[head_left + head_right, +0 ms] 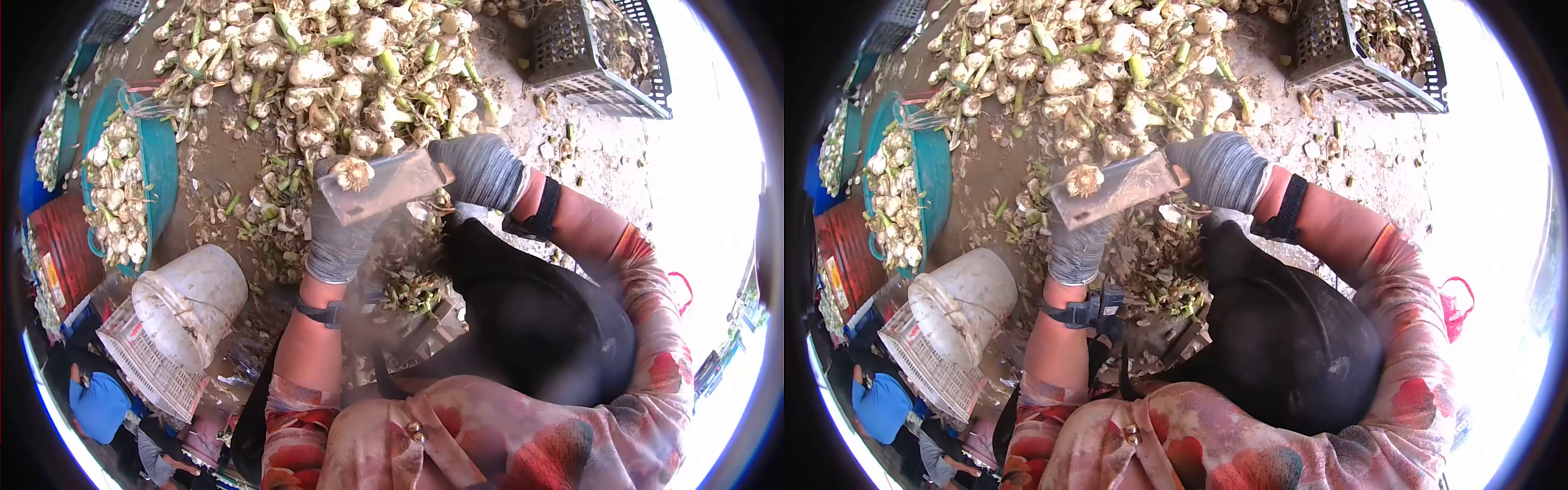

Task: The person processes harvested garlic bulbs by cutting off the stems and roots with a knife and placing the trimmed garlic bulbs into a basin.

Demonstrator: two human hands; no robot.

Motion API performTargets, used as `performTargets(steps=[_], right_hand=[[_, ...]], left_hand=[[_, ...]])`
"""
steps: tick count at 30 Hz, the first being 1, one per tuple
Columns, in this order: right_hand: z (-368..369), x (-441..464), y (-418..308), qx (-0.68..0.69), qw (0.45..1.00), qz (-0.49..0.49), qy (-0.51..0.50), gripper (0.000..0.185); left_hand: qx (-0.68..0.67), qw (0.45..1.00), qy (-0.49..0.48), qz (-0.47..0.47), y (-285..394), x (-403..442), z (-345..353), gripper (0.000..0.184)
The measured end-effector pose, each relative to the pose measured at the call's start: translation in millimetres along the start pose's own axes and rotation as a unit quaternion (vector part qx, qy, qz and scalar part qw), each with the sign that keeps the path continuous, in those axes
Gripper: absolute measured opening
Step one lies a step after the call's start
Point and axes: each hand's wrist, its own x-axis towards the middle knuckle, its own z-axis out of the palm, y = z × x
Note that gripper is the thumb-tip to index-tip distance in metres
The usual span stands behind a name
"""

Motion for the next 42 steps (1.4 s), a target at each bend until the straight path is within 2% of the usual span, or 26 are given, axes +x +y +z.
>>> performTargets(steps=[2, 3, 4, 5, 6, 7, 8, 9, 10, 12, 13, 14, 16, 19, 26, 32, 40, 42], right_hand=[[4, 0, 42, -0.049, 0.977, 0.196, -0.071, 0.022], [17, -11, 61, -0.056, 0.973, 0.204, -0.087, 0.023], [23, -13, 79, -0.067, 0.971, 0.204, -0.102, 0.025], [21, -23, 74, -0.045, 0.984, 0.17, -0.008, 0.025], [16, -28, 67, -0.047, 0.984, 0.171, -0.009, 0.025], [8, -28, 60, -0.015, 0.982, 0.183, 0.034, 0.026], [5, -27, 51, 0.024, 0.978, 0.195, 0.075, 0.028], [3, -29, 44, 0.093, 0.969, 0.206, 0.102, 0.031], [3, -30, 41, 0.167, 0.961, 0.195, 0.099, 0.032], [-16, -16, 5, 0.14, 0.977, 0.132, 0.095, 0.033], [-20, -10, -11, 0.141, 0.98, 0.105, 0.092, 0.035], [-24, -5, -22, 0.154, 0.984, 0.041, 0.079, 0.035], [-25, 3, -38, 0.071, 0.992, -0.052, 0.085, 0.036], [-17, 9, -44, 0.097, 0.985, -0.122, 0.07, 0.042], [-25, 8, -50, 0.061, 0.993, -0.099, 0.008, 0.041], [-29, -2, -55, 0.071, 0.992, -0.097, 0.039, 0.037], [-8, 6, -36, 0.07, 0.989, -0.126, 0.02, 0.031], [1, 10, -22, 0.0, 0.999, -0.053, -0.011, 0.028]], left_hand=[[-0.148, 0.972, 0.086, -0.161, 36, 12, -8, 0.046], [-0.095, 0.981, 0.1, -0.14, 44, 13, -17, 0.051], [-0.053, 0.978, 0.122, -0.163, 27, 5, -26, 0.049], [-0.075, 0.961, 0.153, -0.215, 13, 0, -45, 0.043], [-0.099, 0.941, 0.187, -0.265, -1, -4, -63, 0.037], [-0.297, 0.848, 0.36, -0.251, -11, 2, -82, 0.022], [-0.19, 0.873, 0.346, -0.288, -45, -19, -118, 0.021], [-0.347, 0.827, 0.355, -0.266, -66, -26, -148, 0.021], [-0.343, 0.825, 0.356, -0.274, -65, -28, -144, 0.021], [-0.281, 0.9, 0.21, -0.26, -51, -12, -122, 0.033], [-0.265, 0.907, 0.197, -0.262, -29, -2, -94, 0.037], [-0.249, 0.904, 0.161, -0.306, -8, 6, -75, 0.041], [-0.264, 0.93, 0.104, -0.233, 1, 8, -44, 0.044], [-0.216, 0.956, 0.031, -0.198, -1, 4, -23, 0.044], [-0.098, 0.981, -0.07, -0.152, -19, -14, -18, 0.045], [-0.044, 0.986, -0.1, -0.124, -26, -24, -16, 0.046], [-0.018, 0.983, -0.142, -0.112, -31, -36, -24, 0.047], [-0.041, 0.978, -0.165, -0.118, -19, -32, -33, 0.047]])
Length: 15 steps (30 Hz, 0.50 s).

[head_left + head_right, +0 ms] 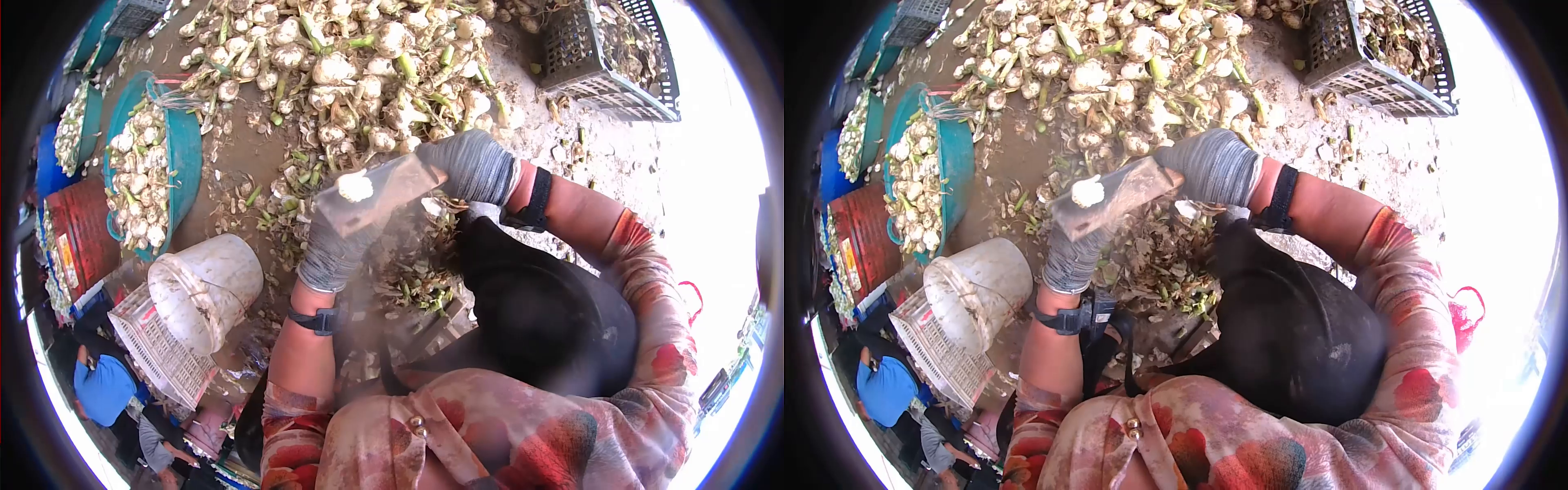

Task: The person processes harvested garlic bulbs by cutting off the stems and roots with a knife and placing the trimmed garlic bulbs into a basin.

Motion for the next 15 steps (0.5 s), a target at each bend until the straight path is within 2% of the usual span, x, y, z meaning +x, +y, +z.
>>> performTargets(steps=[2, 3, 4, 5, 6, 7, 8, 9, 10, 11, 13, 14, 15], right_hand=[[3, 8, 26, -0.046, 0.985, 0.16, -0.042, 0.023], [14, 1, 49, -0.05, 0.981, 0.188, -0.015, 0.024], [21, -8, 70, -0.055, 0.976, 0.211, 0.013, 0.024], [19, -19, 81, -0.028, 0.972, 0.221, 0.073, 0.028], [18, -31, 85, 0.0, 0.963, 0.237, 0.128, 0.033], [9, -38, 77, 0.006, 0.948, 0.263, 0.176, 0.036], [5, -43, 73, 0.055, 0.939, 0.243, 0.238, 0.032], [3, -44, 74, 0.068, 0.932, 0.276, 0.225, 0.033], [2, -45, 77, 0.08, 0.923, 0.309, 0.214, 0.035], [8, -47, 81, 0.104, 0.92, 0.295, 0.237, 0.035], [6, -44, 64, 0.171, 0.913, 0.295, 0.223, 0.034], [8, -42, 61, 0.193, 0.912, 0.294, 0.212, 0.034], [6, -41, 54, 0.173, 0.919, 0.305, 0.179, 0.033]], left_hand=[[-0.059, 0.98, 0.175, -0.07, 58, -4, 2, 0.045], [-0.112, 0.963, 0.221, -0.102, 58, -11, -8, 0.046], [-0.232, 0.927, 0.272, -0.117, 44, -22, -32, 0.047], [-0.393, 0.855, 0.328, -0.085, 26, -38, -64, 0.048], [-0.527, 0.77, 0.359, -0.016, 12, -55, -99, 0.05], [-0.574, 0.724, 0.381, 0.049, 5, -70, -134, 0.051], [-0.591, 0.679, 0.427, 0.084, 8, -77, -161, 0.054], [-0.59, 0.68, 0.427, 0.086, -3, -79, -172, 0.054], [-0.592, 0.651, 0.475, 0.028, -19, -73, -180, 0.057], [-0.591, 0.617, 0.519, -0.031, -38, -62, -181, 0.059], [-0.514, 0.761, 0.38, -0.109, -79, -16, -135, 0.056], [-0.339, 0.829, 0.37, -0.248, -60, 28, -99, 0.058], [-0.207, 0.881, 0.324, -0.277, -78, 54, -68, 0.063]])
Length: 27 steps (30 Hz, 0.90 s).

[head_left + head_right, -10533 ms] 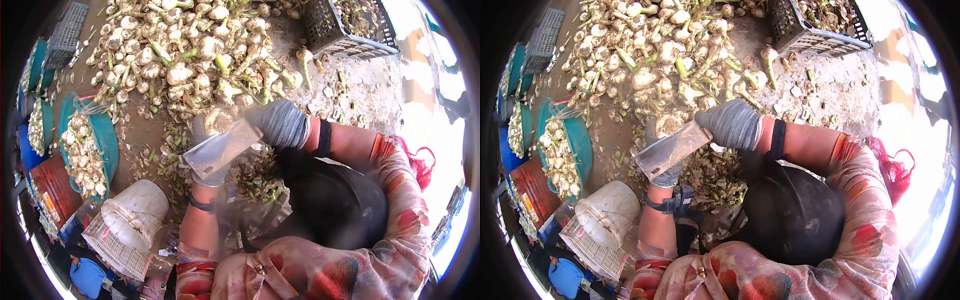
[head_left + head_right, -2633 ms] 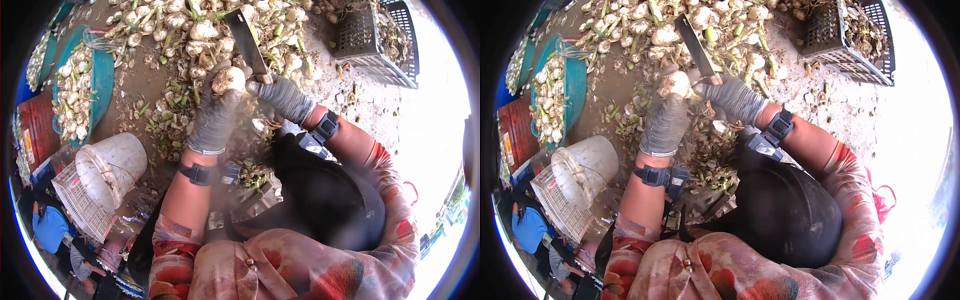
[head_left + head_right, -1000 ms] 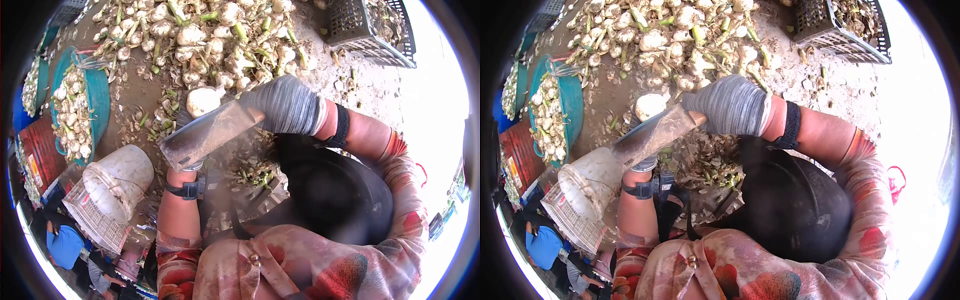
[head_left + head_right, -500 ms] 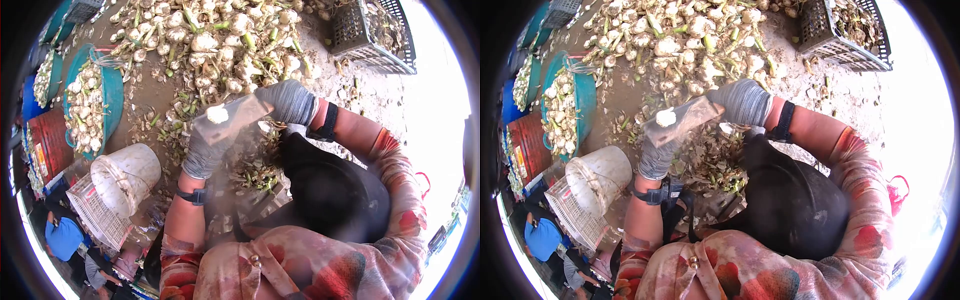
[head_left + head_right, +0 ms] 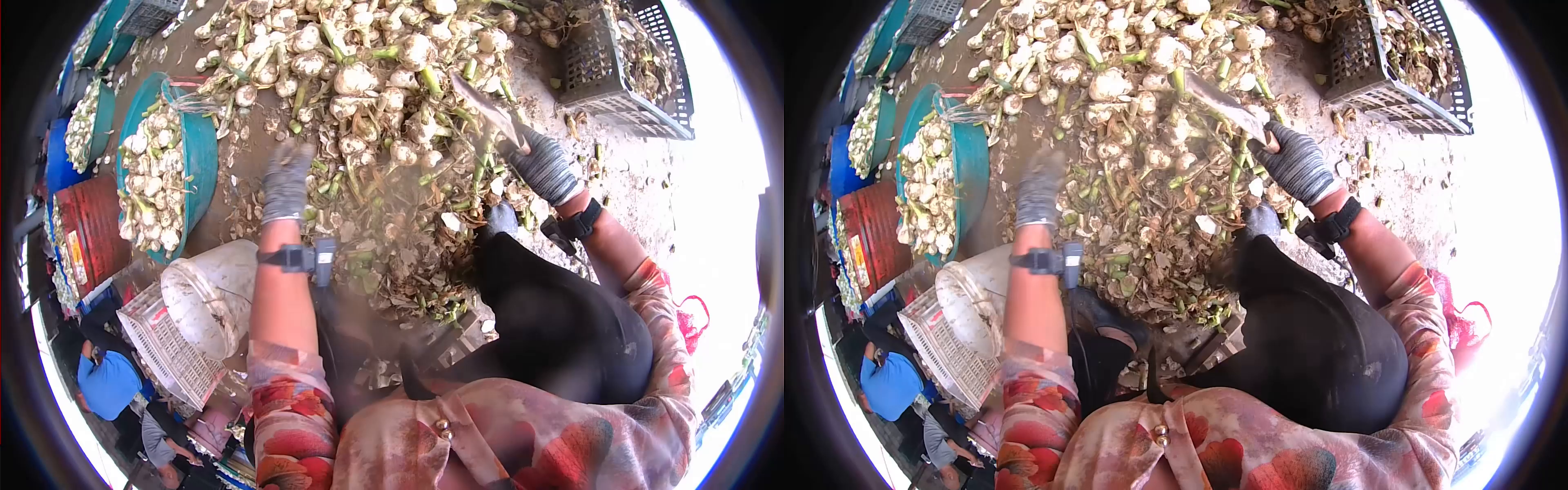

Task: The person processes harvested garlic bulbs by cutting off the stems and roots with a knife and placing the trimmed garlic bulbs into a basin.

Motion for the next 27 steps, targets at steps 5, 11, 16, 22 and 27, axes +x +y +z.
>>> performTargets(steps=[5, 11, 16, 22, 27], right_hand=[[13, -4, 2, -0.109, 0.987, -0.056, -0.106, 0.037], [23, -4, -31, -0.07, 0.977, -0.144, -0.137, 0.03], [20, -4, -80, -0.078, 0.944, -0.293, -0.128, 0.022], [11, -14, -97, -0.117, 0.929, -0.298, -0.185, 0.025], [21, -17, -77, -0.074, 0.934, -0.318, -0.144, 0.031]], left_hand=[[0.374, 0.927, 0.006, -0.027, -35, 24, 96, 0.063], [0.013, 0.995, -0.046, 0.091, -80, 14, 76, 0.057], [0.146, 0.942, -0.199, 0.227, -100, -33, 61, 0.054], [0.073, 0.956, -0.165, 0.232, 3, -101, 62, 0.046], [0.088, 0.949, -0.206, 0.223, -18, -104, 61, 0.058]])
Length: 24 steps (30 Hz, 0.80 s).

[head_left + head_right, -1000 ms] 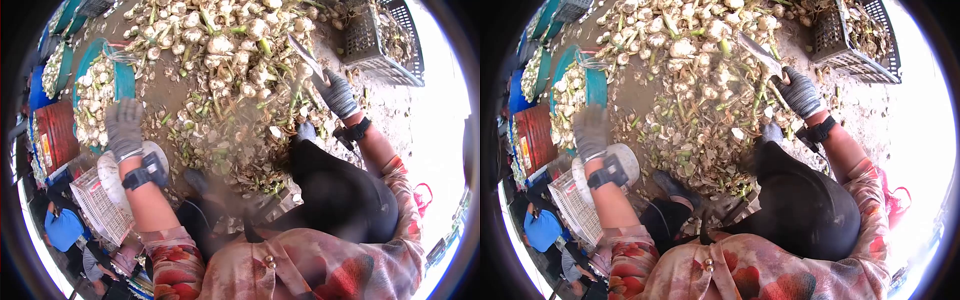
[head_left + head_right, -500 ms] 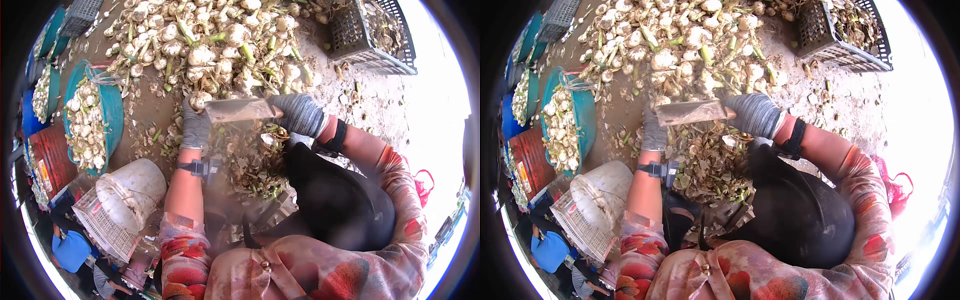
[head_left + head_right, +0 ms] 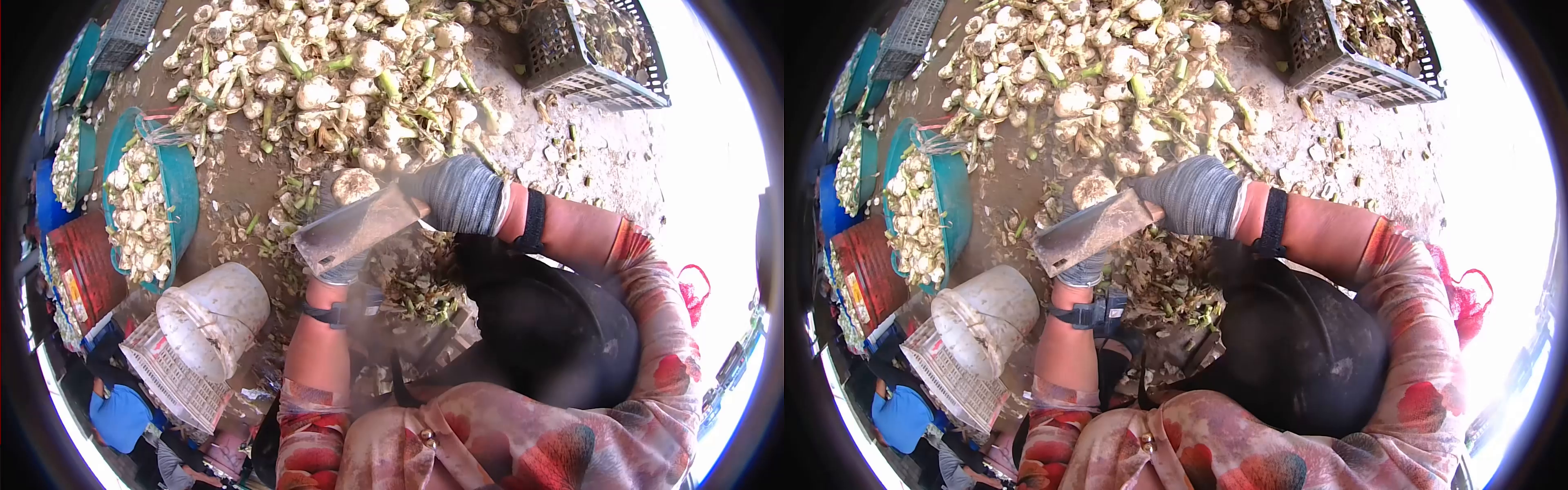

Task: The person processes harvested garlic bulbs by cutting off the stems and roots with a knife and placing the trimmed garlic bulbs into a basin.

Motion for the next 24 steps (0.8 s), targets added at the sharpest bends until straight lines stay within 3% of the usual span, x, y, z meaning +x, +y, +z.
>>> performTargets(steps=[3, 6, 7, 8, 9, 10, 12, 14, 15, 16, 18, 20, 21, 22, 24], right_hand=[[12, -2, 13, -0.046, 0.997, 0.038, -0.04, 0.031], [17, -8, 26, -0.025, 1.0, 0.003, -0.01, 0.029], [16, -10, 26, -0.033, 0.999, 0.02, -0.02, 0.028], [20, -15, 39, -0.015, 0.999, 0.03, -0.011, 0.024], [13, -11, 50, -0.028, 0.988, 0.143, -0.046, 0.024], [5, -9, 60, -0.042, 0.963, 0.254, -0.078, 0.023], [-5, -21, 64, -0.013, 0.971, 0.234, -0.052, 0.037], [9, -24, 50, 0.176, 0.957, 0.228, 0.03, 0.043], [21, -17, 44, 0.308, 0.934, 0.171, 0.057, 0.049], [1, -5, 13, 0.397, 0.903, 0.156, 0.045, 0.051], [-17, 4, 0, 0.468, 0.818, 0.321, -0.095, 0.054], [-7, 8, 6, 0.408, 0.898, 0.157, 0.057, 0.057], [-9, 11, 12, 0.329, 0.929, 0.167, 0.015, 0.059], [0, 13, 19, 0.31, 0.947, 0.059, 0.067, 0.057], [4, 5, 14, 0.277, 0.958, 0.053, 0.058, 0.054]], left_hand=[[0.069, 0.995, 0.013, 0.071, -1, -7, 6, 0.056], [-0.062, 0.996, 0.046, 0.035, 4, 6, 18, 0.053], [-0.009, 0.994, -0.042, 0.097, -9, 7, 6, 0.055], [-0.067, 0.997, 0.007, 0.043, 32, 12, 11, 0.057], [-0.13, 0.99, 0.061, -0.005, 73, 17, 15, 0.059], [-0.099, 0.995, 0.004, -0.02, 75, 6, 11, 0.073], [-0.084, 0.992, 0.035, 0.089, 94, 10, 13, 0.074], [-0.15, 0.985, 0.042, -0.076, 88, 22, 13, 0.076], [-0.103, 0.993, 0.044, -0.025, 70, 28, 18, 0.077], [0.048, 0.992, 0.065, 0.097, 66, 39, 24, 0.08], [0.179, 0.965, 0.104, 0.163, 87, 43, 25, 0.08], [0.229, 0.945, 0.146, 0.18, 99, 39, 19, 0.082], [-0.082, 0.983, 0.147, 0.072, 100, 34, 20, 0.079], [-0.211, 0.97, 0.123, 0.0, 79, 33, 22, 0.073], [-0.472, 0.858, 0.135, -0.151, 37, 30, 27, 0.061]])
